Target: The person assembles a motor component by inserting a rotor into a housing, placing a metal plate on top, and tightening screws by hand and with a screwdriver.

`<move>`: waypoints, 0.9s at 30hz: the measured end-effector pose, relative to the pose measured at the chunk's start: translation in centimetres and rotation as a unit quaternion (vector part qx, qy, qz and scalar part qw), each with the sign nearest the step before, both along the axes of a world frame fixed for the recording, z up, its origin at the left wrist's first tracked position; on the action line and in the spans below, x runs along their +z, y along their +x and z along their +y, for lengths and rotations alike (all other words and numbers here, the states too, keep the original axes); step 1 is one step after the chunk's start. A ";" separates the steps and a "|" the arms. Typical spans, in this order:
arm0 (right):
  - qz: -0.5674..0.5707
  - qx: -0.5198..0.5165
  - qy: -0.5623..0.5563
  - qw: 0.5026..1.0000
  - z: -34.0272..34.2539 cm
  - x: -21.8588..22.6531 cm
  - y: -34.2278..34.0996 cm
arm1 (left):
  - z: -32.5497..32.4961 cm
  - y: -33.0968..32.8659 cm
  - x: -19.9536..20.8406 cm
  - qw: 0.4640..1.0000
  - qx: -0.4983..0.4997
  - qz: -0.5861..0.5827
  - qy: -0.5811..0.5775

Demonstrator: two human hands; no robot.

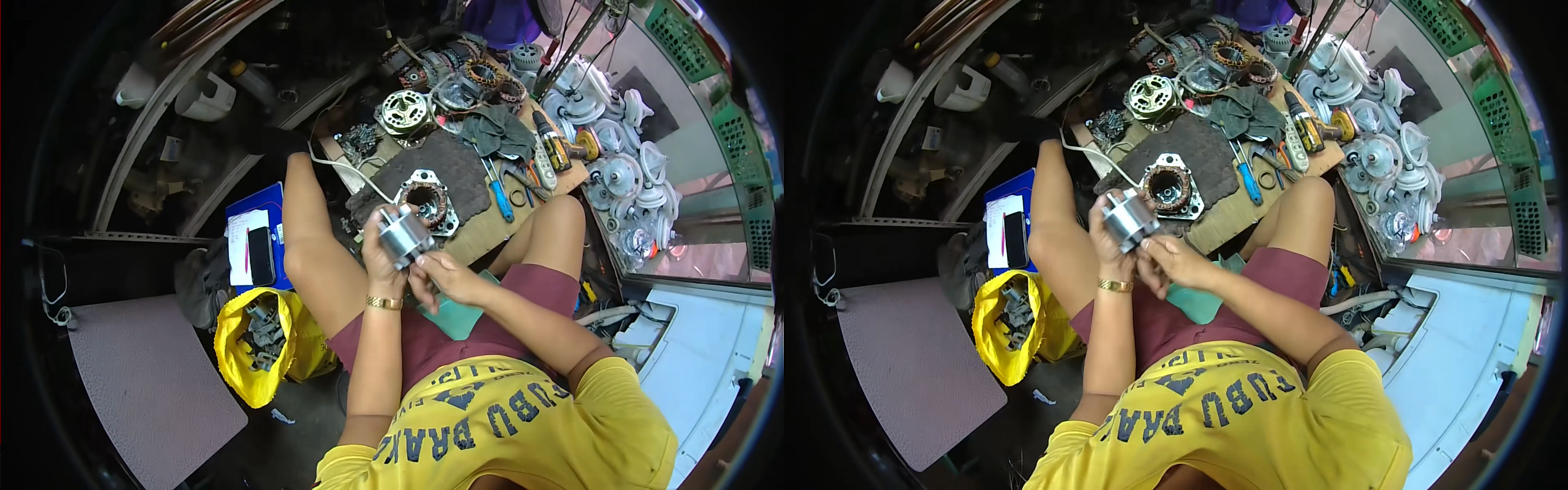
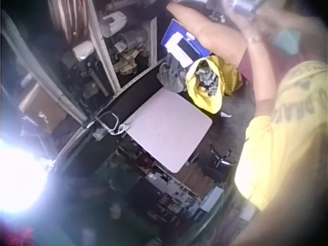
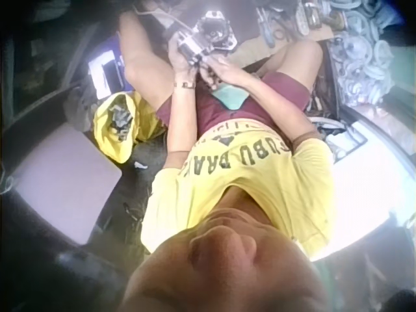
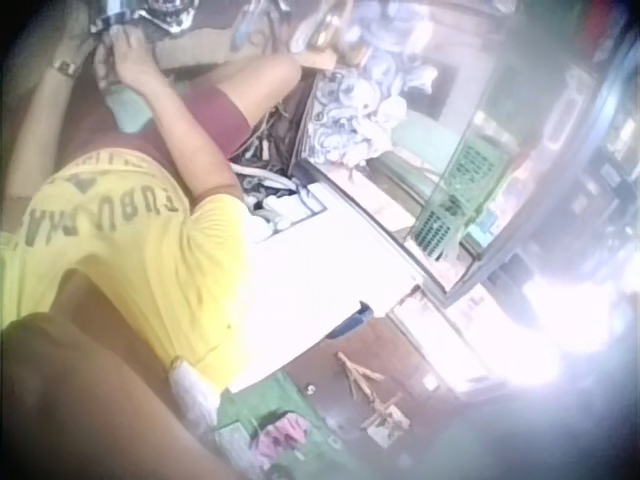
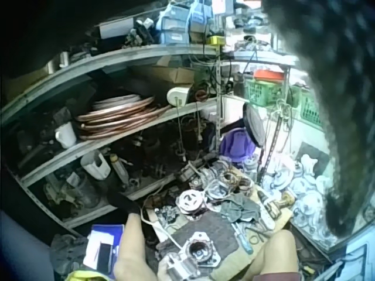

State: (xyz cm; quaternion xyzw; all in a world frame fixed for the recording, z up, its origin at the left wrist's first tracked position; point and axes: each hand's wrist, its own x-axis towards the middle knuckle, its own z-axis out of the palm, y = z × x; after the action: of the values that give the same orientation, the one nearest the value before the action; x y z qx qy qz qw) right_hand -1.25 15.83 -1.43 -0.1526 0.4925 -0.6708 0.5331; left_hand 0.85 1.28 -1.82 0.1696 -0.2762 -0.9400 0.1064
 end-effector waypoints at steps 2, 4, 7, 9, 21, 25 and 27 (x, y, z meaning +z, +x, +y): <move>0.213 0.009 0.074 0.974 -0.7 -1.4 -0.5 | -0.9 -0.3 -1.9 0.955 0.052 -0.052 -0.286; 0.096 0.059 0.067 0.991 -0.9 1.8 -0.2 | -0.9 0.8 -1.6 0.996 -0.001 0.079 0.030; -0.169 0.026 -0.090 0.981 -0.3 1.4 0.7 | 0.4 0.4 -0.5 0.992 0.011 0.087 0.094; 0.105 0.021 0.069 0.992 -1.0 -0.7 -0.9 | -1.5 -0.4 -2.0 0.978 0.053 -0.037 -0.200; 0.015 0.039 0.033 0.999 -1.3 1.5 -0.2 | -1.3 0.1 -1.3 0.988 -0.009 0.136 0.071; 0.134 0.004 0.048 0.990 -1.0 0.6 -0.8 | -1.4 -0.6 -0.8 0.999 0.018 0.023 -0.042; 0.328 -0.013 0.125 0.936 -1.9 0.8 -2.2 | -1.7 -1.5 -1.0 0.979 0.054 -0.005 -0.194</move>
State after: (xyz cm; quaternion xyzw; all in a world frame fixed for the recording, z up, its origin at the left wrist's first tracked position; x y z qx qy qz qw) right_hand -3.41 13.90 -0.62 -0.2904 0.7218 -0.5231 0.3478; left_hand -0.69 -0.39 -2.79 0.1652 -0.4447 -0.8603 0.1865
